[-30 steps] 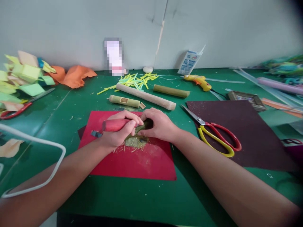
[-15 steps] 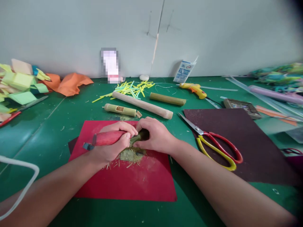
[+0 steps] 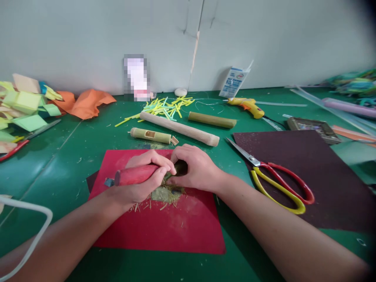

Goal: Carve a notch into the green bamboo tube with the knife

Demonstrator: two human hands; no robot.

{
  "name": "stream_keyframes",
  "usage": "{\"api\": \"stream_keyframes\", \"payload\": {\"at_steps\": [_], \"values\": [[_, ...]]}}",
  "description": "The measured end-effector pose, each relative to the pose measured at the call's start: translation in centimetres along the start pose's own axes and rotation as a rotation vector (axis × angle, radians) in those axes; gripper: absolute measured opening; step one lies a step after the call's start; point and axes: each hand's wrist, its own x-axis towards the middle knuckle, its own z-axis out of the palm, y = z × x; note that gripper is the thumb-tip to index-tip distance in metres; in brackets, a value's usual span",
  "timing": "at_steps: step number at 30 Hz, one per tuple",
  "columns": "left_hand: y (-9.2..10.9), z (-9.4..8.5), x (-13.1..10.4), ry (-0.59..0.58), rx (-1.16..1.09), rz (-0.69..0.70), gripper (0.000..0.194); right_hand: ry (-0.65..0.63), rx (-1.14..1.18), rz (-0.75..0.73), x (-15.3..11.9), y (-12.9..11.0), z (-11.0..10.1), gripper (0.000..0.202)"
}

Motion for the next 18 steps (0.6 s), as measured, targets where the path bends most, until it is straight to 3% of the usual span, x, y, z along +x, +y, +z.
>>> {"api": "stream_keyframes", "payload": {"at_steps": [7, 12, 18], "values": [[0.3, -0.1, 0.0, -0.047, -0.049, 0.013, 0.013, 0.011, 0.031, -0.023, -0.2, 0.0, -0.1, 0.028], [-0.5, -0.1, -0.5, -0.017, -0.097, -0.025, 0.016, 0.006, 0.023, -0.012, -0.1, -0.1, -0.2, 0.028], [-1.5, 0.2, -1.0, 0.204, -0.267, 0.034, 0.015, -0.012, 0.01, 0.01, -0.1, -0.2, -0.3, 0.032]]}}
